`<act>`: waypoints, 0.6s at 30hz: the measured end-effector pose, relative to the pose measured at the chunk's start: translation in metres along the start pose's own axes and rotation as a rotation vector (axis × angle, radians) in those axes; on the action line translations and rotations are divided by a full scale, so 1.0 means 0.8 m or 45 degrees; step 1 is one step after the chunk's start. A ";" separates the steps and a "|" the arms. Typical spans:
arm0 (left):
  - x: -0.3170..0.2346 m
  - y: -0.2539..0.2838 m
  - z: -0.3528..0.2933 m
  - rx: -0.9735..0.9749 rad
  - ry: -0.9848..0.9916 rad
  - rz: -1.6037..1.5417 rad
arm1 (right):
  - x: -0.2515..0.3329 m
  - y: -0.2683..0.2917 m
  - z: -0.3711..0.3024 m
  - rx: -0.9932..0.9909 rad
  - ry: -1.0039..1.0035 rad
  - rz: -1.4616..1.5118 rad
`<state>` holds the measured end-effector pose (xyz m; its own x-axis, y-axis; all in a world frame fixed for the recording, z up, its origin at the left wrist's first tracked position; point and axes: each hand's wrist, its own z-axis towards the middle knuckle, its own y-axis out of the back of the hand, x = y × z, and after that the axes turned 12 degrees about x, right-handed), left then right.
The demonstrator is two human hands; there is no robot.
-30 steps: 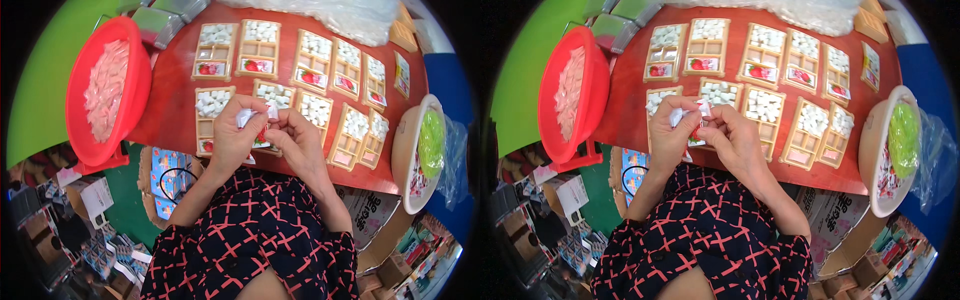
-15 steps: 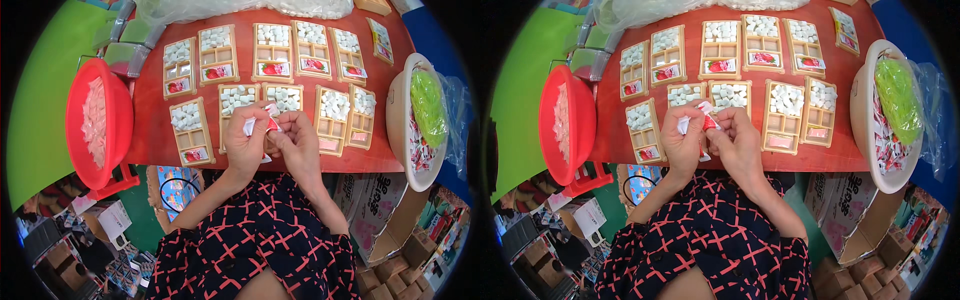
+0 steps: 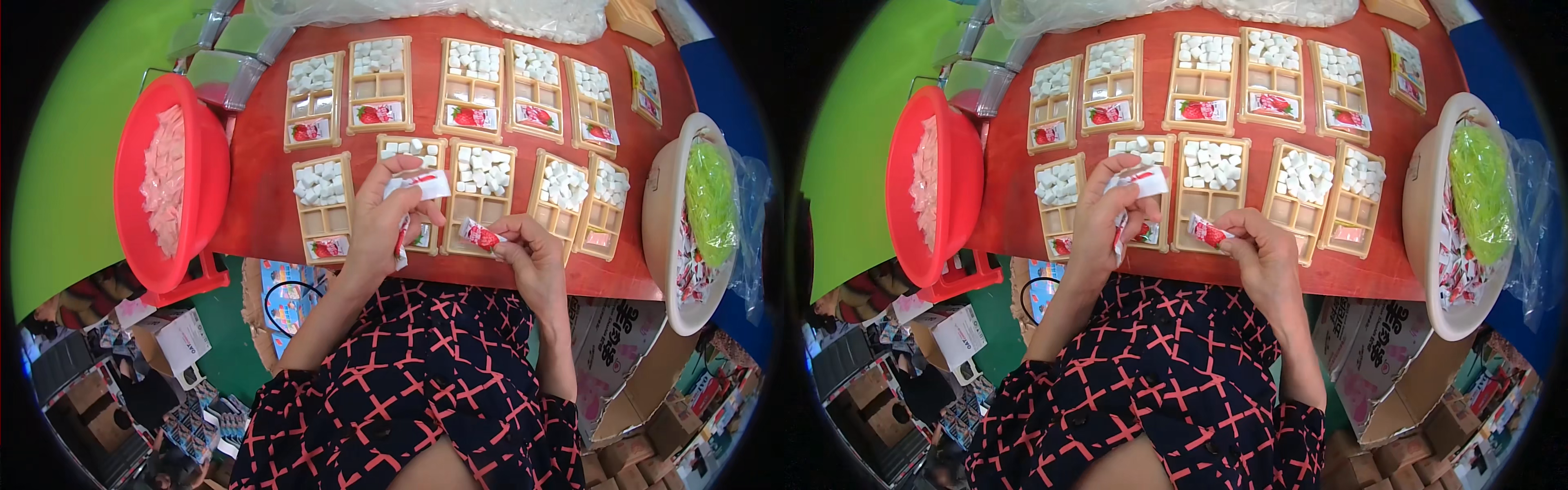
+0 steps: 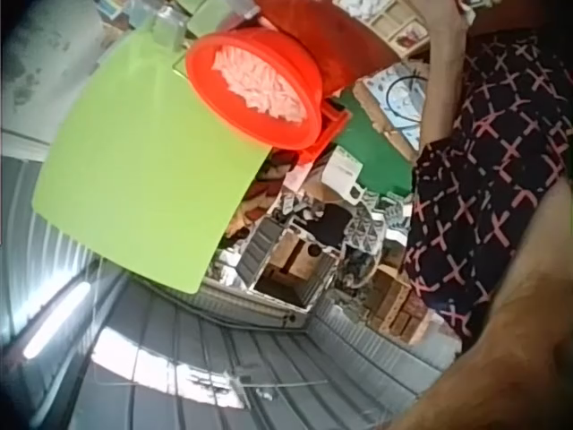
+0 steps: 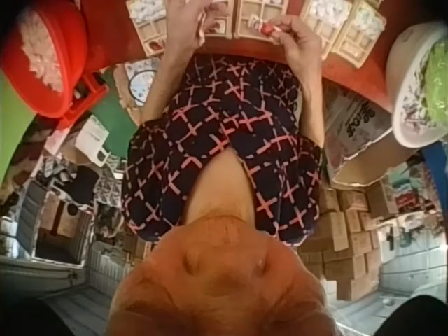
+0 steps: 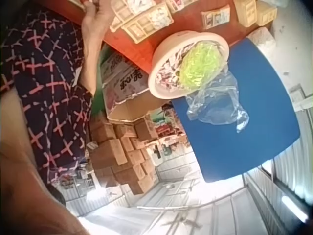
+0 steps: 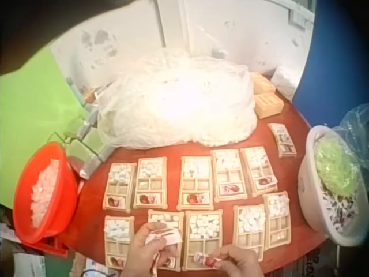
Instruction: Packaging small white cubes and various colored packets into partitioned plastic trays.
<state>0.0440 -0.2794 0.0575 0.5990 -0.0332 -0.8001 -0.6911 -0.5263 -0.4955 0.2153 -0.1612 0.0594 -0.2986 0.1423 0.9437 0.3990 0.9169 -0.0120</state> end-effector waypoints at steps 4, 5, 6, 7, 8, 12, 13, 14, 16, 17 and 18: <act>0.001 -0.005 -0.006 0.044 0.083 -0.082 | 0.012 0.000 0.001 -0.043 0.128 -0.662; 0.000 -0.009 -0.006 0.048 0.085 -0.082 | 0.017 -0.001 0.001 -0.116 0.185 -1.077; 0.000 -0.014 -0.006 0.096 0.094 -0.042 | 0.021 -0.002 0.002 -0.130 0.177 -1.081; 0.001 -0.018 -0.005 0.146 0.105 -0.002 | 0.025 -0.004 0.005 -0.214 0.216 -0.896; 0.004 -0.023 -0.006 0.166 0.112 -0.004 | 0.028 -0.006 0.008 -0.300 0.255 -0.711; 0.013 -0.051 -0.002 0.398 0.030 0.295 | 0.028 -0.016 0.015 -0.234 0.194 -0.163; 0.014 -0.062 0.000 0.406 0.011 0.498 | 0.025 -0.012 0.009 -0.253 0.185 -0.169; 0.018 -0.072 0.005 0.438 -0.036 0.523 | 0.020 -0.005 0.001 -0.297 0.233 -0.208; 0.011 -0.090 0.010 0.479 0.028 0.515 | 0.020 0.016 -0.022 -0.401 0.347 -0.185; 0.009 -0.098 0.013 0.496 0.085 0.517 | 0.001 0.031 -0.034 -0.598 0.407 -0.448; 0.006 -0.096 0.021 0.480 0.140 0.480 | -0.008 0.044 -0.045 -0.686 0.469 -0.659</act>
<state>0.0936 -0.2248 0.0859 0.3068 -0.2601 -0.9155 -0.9511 -0.1204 -0.2844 0.2626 -0.1436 0.0647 -0.2931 -0.4651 0.8353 0.6773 0.5156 0.5248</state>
